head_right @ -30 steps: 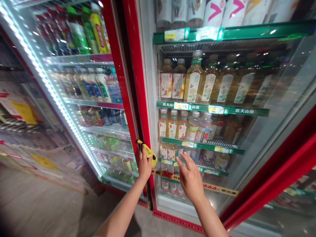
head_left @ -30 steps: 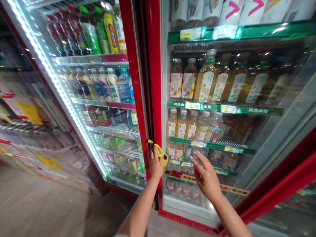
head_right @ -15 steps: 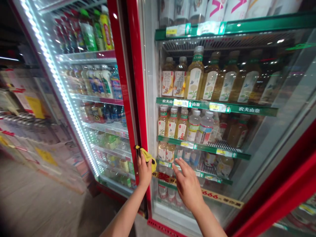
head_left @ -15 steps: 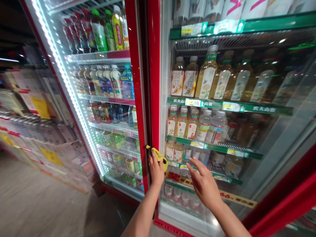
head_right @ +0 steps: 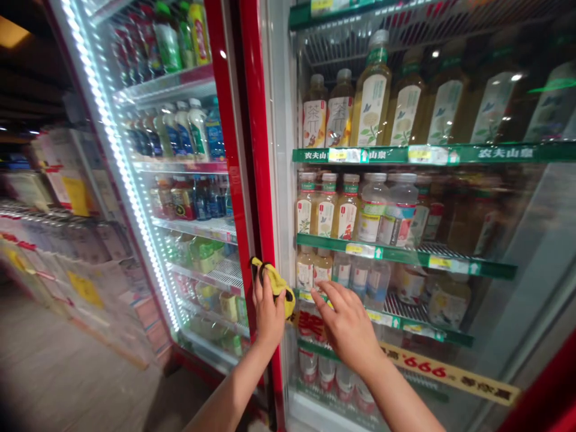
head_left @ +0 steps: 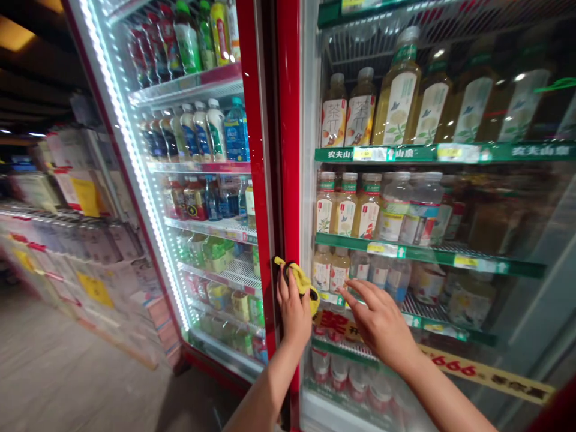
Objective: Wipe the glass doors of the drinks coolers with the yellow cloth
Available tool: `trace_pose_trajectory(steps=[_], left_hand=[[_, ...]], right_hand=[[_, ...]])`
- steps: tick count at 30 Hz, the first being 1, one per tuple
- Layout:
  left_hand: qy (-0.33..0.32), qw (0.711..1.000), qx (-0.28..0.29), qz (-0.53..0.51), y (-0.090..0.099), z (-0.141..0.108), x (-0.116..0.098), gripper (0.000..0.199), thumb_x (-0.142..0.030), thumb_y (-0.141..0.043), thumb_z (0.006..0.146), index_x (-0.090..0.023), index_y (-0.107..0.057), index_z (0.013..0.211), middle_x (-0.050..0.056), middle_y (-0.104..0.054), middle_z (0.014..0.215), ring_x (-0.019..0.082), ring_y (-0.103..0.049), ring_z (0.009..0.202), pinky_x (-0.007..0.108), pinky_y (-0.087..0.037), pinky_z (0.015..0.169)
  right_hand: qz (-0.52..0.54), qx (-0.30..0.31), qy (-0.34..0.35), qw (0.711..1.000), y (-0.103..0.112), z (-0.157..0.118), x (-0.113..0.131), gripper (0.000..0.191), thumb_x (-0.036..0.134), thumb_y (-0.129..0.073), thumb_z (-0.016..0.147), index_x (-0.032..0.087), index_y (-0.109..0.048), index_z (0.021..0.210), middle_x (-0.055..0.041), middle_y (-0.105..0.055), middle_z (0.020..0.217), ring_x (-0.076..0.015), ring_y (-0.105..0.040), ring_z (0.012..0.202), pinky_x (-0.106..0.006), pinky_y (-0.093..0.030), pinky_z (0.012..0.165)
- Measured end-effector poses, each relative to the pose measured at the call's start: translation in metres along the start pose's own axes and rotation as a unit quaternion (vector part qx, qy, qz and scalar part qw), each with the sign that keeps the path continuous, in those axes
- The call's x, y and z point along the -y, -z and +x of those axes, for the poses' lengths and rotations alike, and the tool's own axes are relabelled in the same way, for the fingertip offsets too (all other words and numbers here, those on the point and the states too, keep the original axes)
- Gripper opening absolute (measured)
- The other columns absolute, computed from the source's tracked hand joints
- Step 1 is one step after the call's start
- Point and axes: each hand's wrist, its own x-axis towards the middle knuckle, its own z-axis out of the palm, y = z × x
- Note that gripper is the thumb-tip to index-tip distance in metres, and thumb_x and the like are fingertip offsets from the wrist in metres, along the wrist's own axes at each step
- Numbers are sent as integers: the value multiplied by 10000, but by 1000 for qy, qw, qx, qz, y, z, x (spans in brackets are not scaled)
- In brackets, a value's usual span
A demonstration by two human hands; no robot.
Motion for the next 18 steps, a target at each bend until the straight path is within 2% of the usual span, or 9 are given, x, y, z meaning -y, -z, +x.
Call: trace_pose_trajectory(steps=[2,4,5,7,9,10,13,15,18], left_hand=[[-61,998,21,9,0,-2,-2,787,-127,-525,942,-290,-173,1627,143,-256,1692,314,-185,1574,591,-283,1242],[-91,995,28,3,1,9,-3,775,-137,-538,938,-294,-205,1620,120,-245,1699,311,-163,1580,588,-248,1258],[-83,996,20,-8,1,15,-2,747,-171,-536,952,-286,-218,1618,125,-264,1692,310,-188,1575,579,-257,1256],[-27,999,-15,-33,-1,20,2,684,-260,-508,988,-261,-235,1615,155,-336,1657,308,-293,1543,550,-318,1235],[22,998,-50,-42,-6,11,8,656,-317,-482,1008,-239,-241,1613,185,-388,1623,313,-372,1506,537,-377,1203],[24,997,-56,-36,-9,2,10,652,-322,-476,1011,-235,-240,1613,190,-379,1627,316,-367,1508,540,-383,1198],[-60,998,-31,12,-17,-17,9,655,-274,-477,1005,-236,-236,1613,164,-251,1690,320,-213,1567,578,-294,1238],[-112,993,-35,33,-20,-8,0,656,-260,-473,1001,-228,-237,1612,149,-220,1702,314,-157,1580,588,-238,1257],[-86,990,-109,22,-23,29,-20,648,-346,-464,1008,-196,-257,1603,188,-287,1671,316,-246,1559,577,-266,1244]], right_hand=[[-15,-28,21,999,-6,-4,-3,410,88,-472,942,165,-663,1297,-132,-691,1298,-261,-605,1193,-385,-526,923],[-28,-57,48,997,-12,-3,-7,384,97,-474,952,155,-675,1274,-133,-707,1271,-251,-616,1172,-373,-521,904],[-34,-71,62,995,-15,-3,-9,371,100,-475,957,152,-681,1260,-132,-712,1264,-249,-618,1171,-370,-519,901],[-45,-95,85,991,-19,-2,-13,359,96,-468,961,145,-691,1239,-132,-717,1261,-244,-618,1184,-366,-520,911],[-54,-112,99,987,-22,-5,-16,364,85,-460,959,138,-692,1235,-133,-715,1269,-244,-612,1210,-370,-524,943],[-58,-115,105,986,-24,-8,-18,368,79,-458,956,134,-692,1235,-134,-711,1277,-246,-609,1224,-376,-526,963],[-69,-120,130,982,-27,-21,-24,349,74,-474,947,128,-710,1199,-137,-704,1293,-256,-600,1259,-398,-527,1014],[-83,-125,147,978,-28,-29,-30,326,77,-489,945,132,-725,1163,-134,-707,1290,-256,-603,1264,-406,-527,1030],[-116,-133,161,971,-28,-38,-41,313,98,-491,957,144,-733,1151,-122,-704,1310,-261,-610,1261,-432,-519,1047]])
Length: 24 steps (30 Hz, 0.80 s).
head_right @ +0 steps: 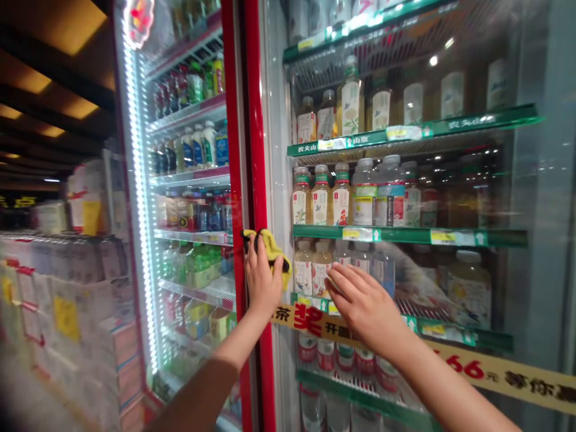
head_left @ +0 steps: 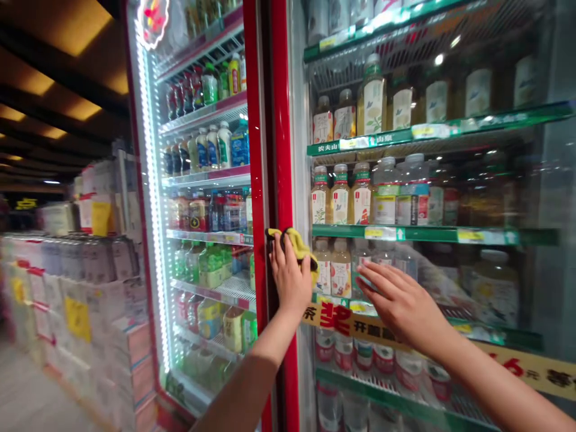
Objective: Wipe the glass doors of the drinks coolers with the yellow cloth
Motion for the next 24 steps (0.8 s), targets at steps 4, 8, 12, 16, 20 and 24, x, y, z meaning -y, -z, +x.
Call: trace_pose_trajectory(steps=[4,8,12,16,20,24], left_hand=[[-24,998,-46,20,-10,13,-5,609,-374,-442,1011,-179,-328,1576,189,-282,1672,329,-233,1562,589,-242,1246],[-206,977,46,41,-4,-22,18,619,-329,-535,966,-242,-375,1558,118,-346,1659,288,-255,1559,548,-200,1275],[-138,990,25,35,-4,-5,7,615,-318,-486,983,-187,-352,1568,146,-298,1674,308,-228,1565,559,-234,1260],[-117,993,8,20,-17,28,-53,599,-328,-456,993,-135,-378,1554,161,-277,1680,323,-208,1569,553,-198,1273],[-332,938,100,-4,-20,2,-64,613,-283,-578,922,-262,-449,1521,72,-371,1653,301,-289,1543,552,-206,1271],[-348,931,109,-7,-15,-14,-31,608,-259,-600,896,-255,-489,1494,92,-414,1626,309,-299,1539,554,-226,1262]], right_hand=[[-45,15,-6,999,2,-15,-10,322,130,-490,972,170,-734,1178,-103,-692,1346,-259,-603,1279,-441,-506,1052],[-49,30,-14,998,4,-35,-13,352,141,-482,972,190,-723,1225,-96,-676,1373,-242,-583,1304,-435,-472,1082],[-52,28,-10,998,6,-40,-15,348,126,-508,963,198,-721,1227,-79,-685,1361,-238,-583,1291,-421,-442,1075],[-76,44,-17,996,10,-26,-18,298,134,-564,958,194,-732,1197,-71,-710,1313,-249,-602,1240,-395,-455,987],[-104,62,15,993,22,-38,-24,268,178,-564,978,177,-738,1182,-83,-687,1355,-249,-588,1255,-387,-442,1004],[-118,101,-1,988,44,-71,-36,301,171,-587,961,194,-726,1228,-89,-662,1393,-249,-574,1279,-390,-439,1014]])
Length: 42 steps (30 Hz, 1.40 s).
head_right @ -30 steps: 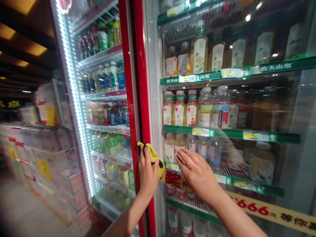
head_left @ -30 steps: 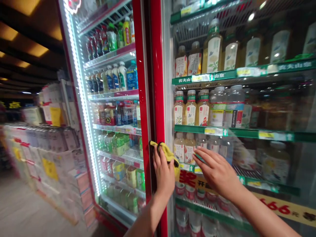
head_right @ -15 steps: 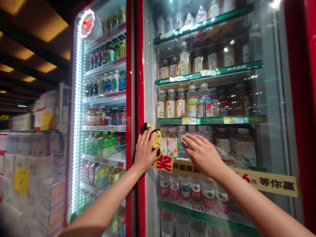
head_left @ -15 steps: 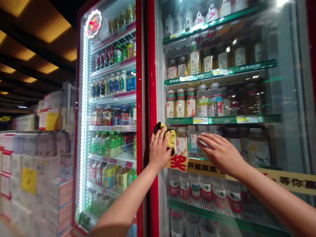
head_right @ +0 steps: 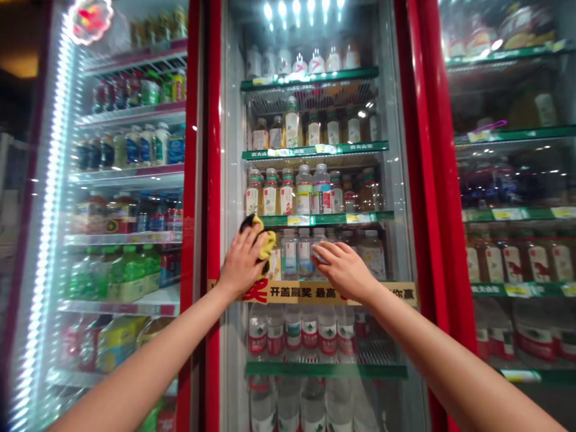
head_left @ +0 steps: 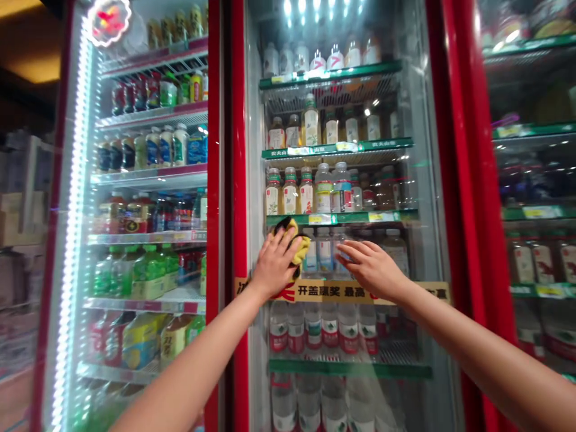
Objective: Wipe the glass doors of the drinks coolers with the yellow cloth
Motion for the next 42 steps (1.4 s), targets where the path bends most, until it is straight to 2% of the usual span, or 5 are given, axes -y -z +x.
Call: trace_pose_trajectory(steps=[5,14,20,27,42], left_hand=[[212,969,-126,13,-2,54,-11,597,-335,-499,968,-131,-427,1525,180,-287,1670,364,-231,1557,622,-213,1244],[-56,998,12,-25,-28,14,-75,720,-204,-671,827,-280,-465,1512,74,-403,1633,296,-289,1546,538,-212,1275],[185,975,-121,-28,-21,75,-68,622,-324,-530,954,-119,-416,1530,193,-275,1669,355,-223,1561,614,-208,1248],[-66,996,7,-51,-45,67,-124,751,-206,-693,815,-278,-450,1522,71,-391,1641,285,-284,1548,532,-228,1273],[-80,994,-22,-64,-58,117,-174,668,-239,-673,841,-241,-505,1487,88,-409,1629,308,-305,1537,562,-212,1269]], right_hand=[[-18,38,-58,997,14,-19,-17,384,112,-576,928,213,-708,1274,-100,-629,1434,-262,-560,1308,-395,-455,1014],[-50,81,-127,987,26,-80,-22,473,90,-552,905,183,-658,1357,-143,-578,1482,-315,-543,1337,-449,-524,1003],[-44,82,-141,986,37,-102,-33,526,20,-506,864,154,-664,1347,-160,-579,1472,-290,-539,1343,-437,-543,1037],[-34,75,-136,987,36,-103,-36,505,16,-519,858,148,-685,1317,-160,-599,1447,-292,-566,1311,-419,-544,1024],[-14,50,-214,975,37,-112,-73,470,36,-448,919,111,-648,1337,-195,-583,1432,-271,-568,1306,-414,-559,1047]])
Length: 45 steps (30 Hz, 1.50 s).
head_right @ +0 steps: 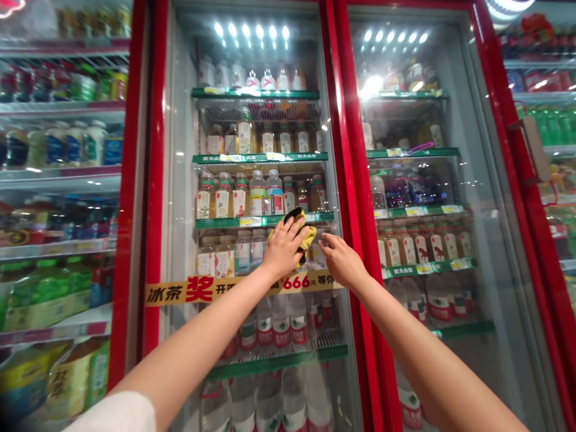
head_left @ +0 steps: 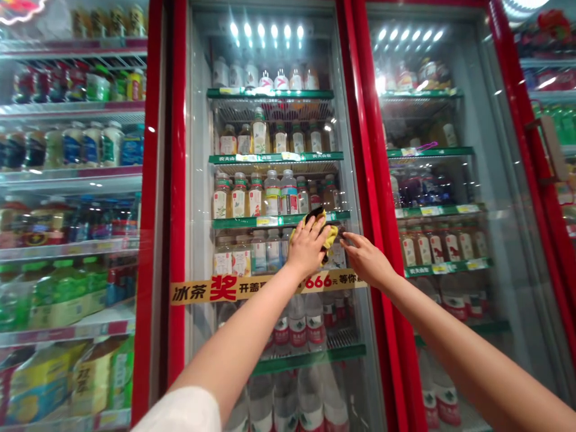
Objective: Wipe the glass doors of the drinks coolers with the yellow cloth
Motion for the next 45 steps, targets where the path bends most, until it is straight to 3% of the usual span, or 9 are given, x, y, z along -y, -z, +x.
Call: trace_pose_trajectory(steps=[4,10,15,18,26,31,34,42,45], left_hand=[[-63,997,36,-16,3,-12,13,687,-221,-675,823,-280,-506,1486,64,-456,1603,281,-317,1534,530,-204,1278],[142,987,-75,23,3,62,6,646,-348,-603,909,-168,-465,1513,125,-329,1663,348,-292,1537,583,-207,1266],[-104,994,30,13,-26,42,-37,643,-303,-669,840,-215,-532,1462,77,-472,1592,304,-361,1510,521,-242,1271],[-167,985,46,15,-35,22,-46,657,-302,-671,831,-204,-525,1464,86,-506,1567,286,-380,1500,504,-250,1268],[-5,1000,-2,13,-32,76,-68,639,-286,-633,868,-169,-503,1483,115,-406,1628,304,-322,1528,524,-229,1270],[-108,994,0,9,-42,19,-66,592,-276,-681,838,-195,-577,1415,102,-539,1536,303,-418,1464,507,-294,1237],[-102,995,-8,12,-42,-2,-62,426,-204,-590,892,-256,-658,1309,67,-672,1382,250,-572,1294,432,-437,1118],[16,998,-58,3,-34,109,-91,538,-207,-485,945,-184,-492,1483,117,-469,1589,297,-480,1389,488,-401,1158],[25,999,-38,-17,-49,103,-106,576,-149,-490,919,-146,-474,1494,132,-396,1633,282,-459,1427,447,-387,1188]], right_hand=[[-29,22,19,999,9,-12,-12,446,20,-453,915,90,-662,1302,-189,-591,1421,-269,-568,1311,-392,-546,1069],[-31,22,9,999,25,-14,-30,423,42,-451,922,90,-677,1277,-202,-592,1426,-283,-554,1327,-419,-548,1067],[13,-21,-36,999,28,-33,-41,388,59,-432,926,114,-738,1158,-184,-668,1320,-261,-637,1215,-407,-556,1052],[39,-49,-78,995,28,-41,-47,380,67,-453,920,148,-751,1141,-160,-690,1291,-256,-661,1177,-408,-559,1040],[58,-59,-123,989,35,-31,-46,437,40,-487,881,203,-740,1197,-140,-678,1318,-247,-653,1190,-405,-558,1023],[68,-79,-114,988,38,-51,-45,420,42,-487,874,188,-749,1167,-137,-700,1263,-251,-663,1156,-412,-566,1006],[72,-83,-117,987,40,-63,-47,409,50,-481,885,197,-756,1150,-133,-703,1259,-252,-662,1152,-430,-563,1011],[78,-124,-131,981,55,-55,-57,399,62,-504,877,221,-762,1137,-124,-707,1242,-252,-653,1154,-423,-567,992],[91,-140,-142,976,55,-56,-58,382,78,-502,894,223,-763,1134,-125,-709,1240,-247,-659,1153,-419,-566,995]])
